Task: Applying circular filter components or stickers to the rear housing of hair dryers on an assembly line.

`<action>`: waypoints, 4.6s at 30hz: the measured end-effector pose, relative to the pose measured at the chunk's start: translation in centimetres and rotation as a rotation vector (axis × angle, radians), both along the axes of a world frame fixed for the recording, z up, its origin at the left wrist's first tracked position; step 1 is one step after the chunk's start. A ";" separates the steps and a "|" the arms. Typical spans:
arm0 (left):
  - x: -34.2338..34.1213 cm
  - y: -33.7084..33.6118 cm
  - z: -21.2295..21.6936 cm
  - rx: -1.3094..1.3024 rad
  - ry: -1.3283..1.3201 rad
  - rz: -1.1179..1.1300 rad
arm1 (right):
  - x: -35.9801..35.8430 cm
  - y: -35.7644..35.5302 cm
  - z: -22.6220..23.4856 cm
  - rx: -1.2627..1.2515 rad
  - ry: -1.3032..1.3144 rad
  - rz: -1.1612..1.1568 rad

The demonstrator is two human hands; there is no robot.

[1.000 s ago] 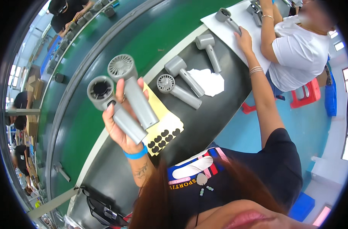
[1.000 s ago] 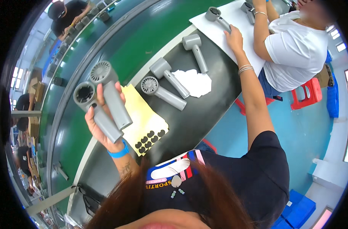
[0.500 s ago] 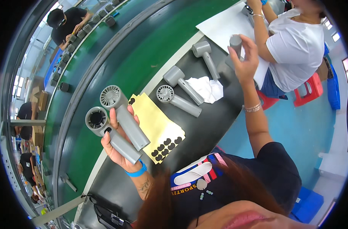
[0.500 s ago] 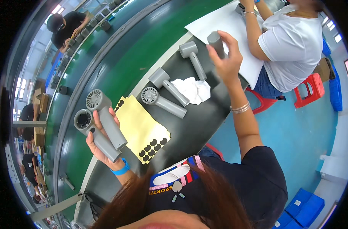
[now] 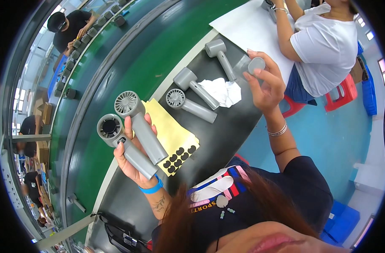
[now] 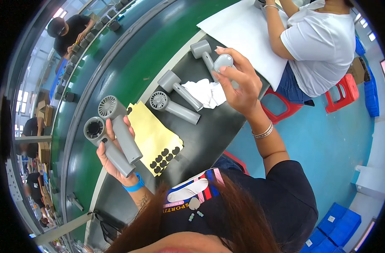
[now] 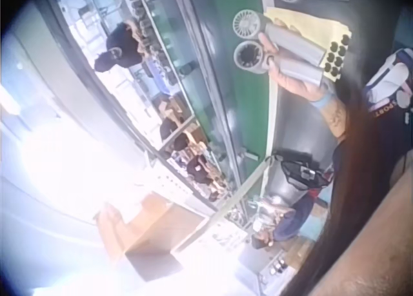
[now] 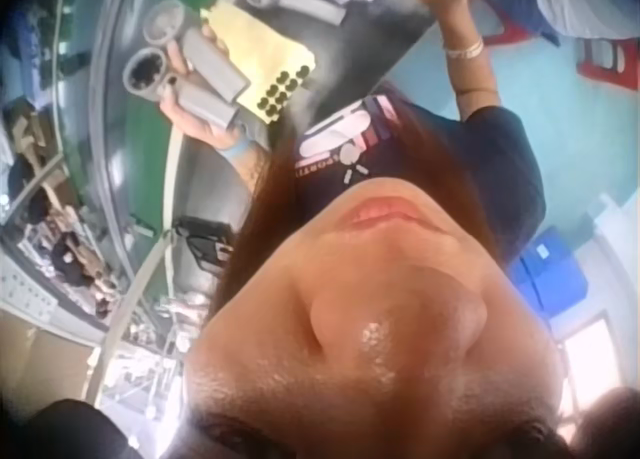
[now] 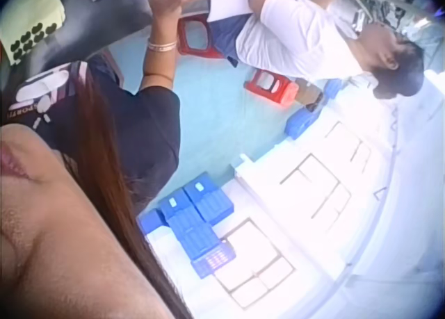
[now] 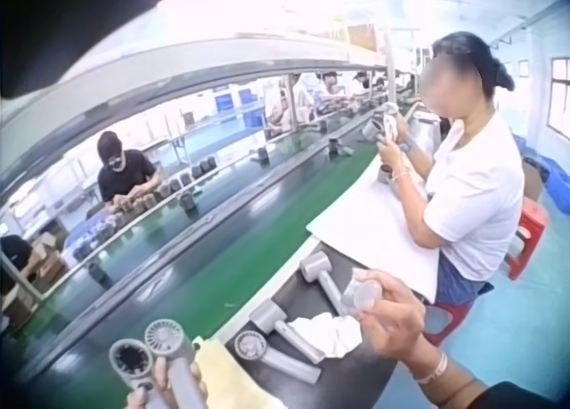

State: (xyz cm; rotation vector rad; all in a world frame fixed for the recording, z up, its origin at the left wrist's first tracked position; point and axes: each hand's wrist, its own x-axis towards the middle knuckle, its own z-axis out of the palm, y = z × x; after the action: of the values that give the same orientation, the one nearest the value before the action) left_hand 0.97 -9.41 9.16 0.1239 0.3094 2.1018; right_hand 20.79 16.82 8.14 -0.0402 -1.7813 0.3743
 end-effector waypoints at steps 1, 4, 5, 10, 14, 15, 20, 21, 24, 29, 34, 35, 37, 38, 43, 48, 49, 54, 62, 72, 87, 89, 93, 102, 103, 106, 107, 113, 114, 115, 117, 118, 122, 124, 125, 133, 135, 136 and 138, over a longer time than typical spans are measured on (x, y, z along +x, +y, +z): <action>0.0 0.0 0.0 -0.012 0.006 0.011 | 0.1 0.0 0.0 0.004 -0.026 0.012; 0.0 -0.3 -0.3 -0.009 -0.007 0.018 | 0.4 0.1 -0.6 -0.134 -0.097 0.031; 0.0 -0.4 -0.3 -0.014 -0.011 0.024 | 0.5 0.5 -0.7 -0.139 -0.102 0.037; -0.2 -1.0 -0.3 0.000 -0.013 0.053 | -1.7 9.0 -2.0 -0.156 0.160 -0.129; -0.8 -0.9 -0.3 -0.015 0.008 0.017 | -3.1 20.0 -6.0 -0.364 0.334 -0.796; -0.7 -0.3 -0.4 -0.038 -0.014 0.017 | -0.1 26.0 -9.9 -0.159 0.224 -0.950; -0.4 -1.3 -1.3 -0.065 -0.041 0.064 | 2.7 23.7 -18.0 -0.240 -0.265 -0.746; -0.3 -2.0 -1.6 -0.068 -0.014 0.080 | 2.4 22.0 -18.3 -0.271 -0.398 -0.740; 0.3 -4.1 -2.2 -0.100 0.068 0.164 | 0.8 18.8 -16.4 -0.270 -0.439 -0.696; 2.0 -7.5 -3.9 -0.057 0.084 0.238 | -1.7 14.0 -14.3 -0.058 -0.281 -0.655; 3.6 -11.1 -4.9 -0.010 0.008 0.278 | -1.7 22.1 -22.3 0.112 -0.339 -0.576; 3.7 -11.3 -4.8 -0.010 -0.013 0.239 | 0.2 27.0 -22.8 0.174 -0.345 -0.577; 3.6 -12.1 -5.5 0.066 -0.001 0.177 | -0.3 32.6 -23.1 0.291 -0.385 -0.653; 4.0 -12.4 -5.8 0.108 0.008 0.156 | 5.2 34.5 -24.4 0.334 -0.417 -0.699; 5.9 -17.0 -5.6 0.010 0.031 0.247 | -0.2 20.4 -21.0 0.139 -0.597 -0.733; 6.6 -18.2 -7.4 0.014 -0.019 0.315 | 1.1 10.1 -15.1 -0.074 -0.648 -0.520; 7.0 -17.9 -7.3 0.005 -0.049 0.310 | 1.5 10.0 -15.4 -0.072 -0.579 -0.594; 8.4 -17.4 -8.2 0.035 -0.067 0.259 | 2.5 5.0 -10.5 -0.051 -0.552 -0.262; 9.6 -14.9 -8.0 0.004 -0.013 0.241 | 1.2 6.4 -9.0 0.166 -0.875 -0.067; 11.1 -13.4 -7.5 0.032 0.003 0.245 | 2.3 7.7 -4.1 -0.262 -0.951 0.149; 11.8 -12.5 -6.8 0.013 -0.005 0.225 | -2.9 0.2 -8.1 0.401 -0.981 0.228; 12.2 -12.9 -6.7 0.011 -0.019 0.259 | -2.9 -1.0 -6.0 0.030 -0.953 0.380; 12.0 -12.7 -6.5 -0.013 -0.026 0.266 | -3.0 -0.4 -4.9 -0.549 -0.754 0.628; 11.1 -11.7 -6.6 -0.016 -0.005 0.250 | -2.8 -1.6 -3.9 -0.659 -0.697 0.807; 11.1 -11.8 -6.6 -0.021 -0.023 0.254 | -2.8 -1.7 -3.7 -0.690 -0.718 0.780; 10.6 -11.6 -6.6 0.001 -0.027 0.226 | -2.9 -1.5 -3.7 -0.732 -0.739 0.752; 10.7 -11.5 -6.5 -0.027 -0.029 0.247 | -2.8 -1.4 -3.7 -0.738 -0.734 0.752; 10.3 -11.1 -6.8 -0.065 0.003 0.262 | -2.1 -0.9 -3.7 -0.798 -0.663 0.782; 10.2 -11.1 -6.8 -0.066 0.000 0.258 | -2.1 -1.0 -3.6 -0.801 -0.665 0.778; 10.1 -11.1 -6.8 -0.016 -0.022 0.216 | -2.0 -1.2 -3.6 -0.784 -0.664 0.725; 10.0 -11.0 -6.9 0.035 -0.048 0.170 | -1.7 -1.0 -3.7 -0.769 -0.664 0.667; 9.9 -11.0 -7.0 0.012 -0.029 0.189 | -1.7 -0.7 -3.8 -0.772 -0.675 0.633; 9.8 -11.0 -7.1 0.021 -0.014 0.185 | -1.4 -0.7 -4.1 -0.803 -0.668 0.593; 9.9 -11.1 -7.0 -0.001 -0.014 0.205 | -1.4 -0.4 -4.6 -0.743 -0.671 0.606; 10.0 -11.1 -6.9 -0.021 -0.014 0.222 | -1.2 -0.2 -4.9 -0.681 -0.671 0.616; 10.3 -11.6 -6.9 -0.026 -0.020 0.251 | 0.8 -3.3 -6.2 0.094 -0.881 -0.351; 10.3 -11.6 -7.1 -0.030 -0.026 0.245 | 0.1 -6.2 -7.3 -0.061 -0.907 -0.105; 10.3 -11.7 -7.0 -0.036 -0.031 0.245 | 0.0 -7.1 -8.2 -0.214 -0.919 0.150; 10.5 -11.8 -6.7 -0.043 -0.015 0.247 | -0.2 -5.5 -8.8 -0.110 -0.941 0.200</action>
State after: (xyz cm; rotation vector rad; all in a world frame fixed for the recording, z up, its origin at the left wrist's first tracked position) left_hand 11.43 -21.21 2.44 0.0459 0.3760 2.3375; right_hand 20.61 11.27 -0.66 -0.1334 -2.7020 0.6669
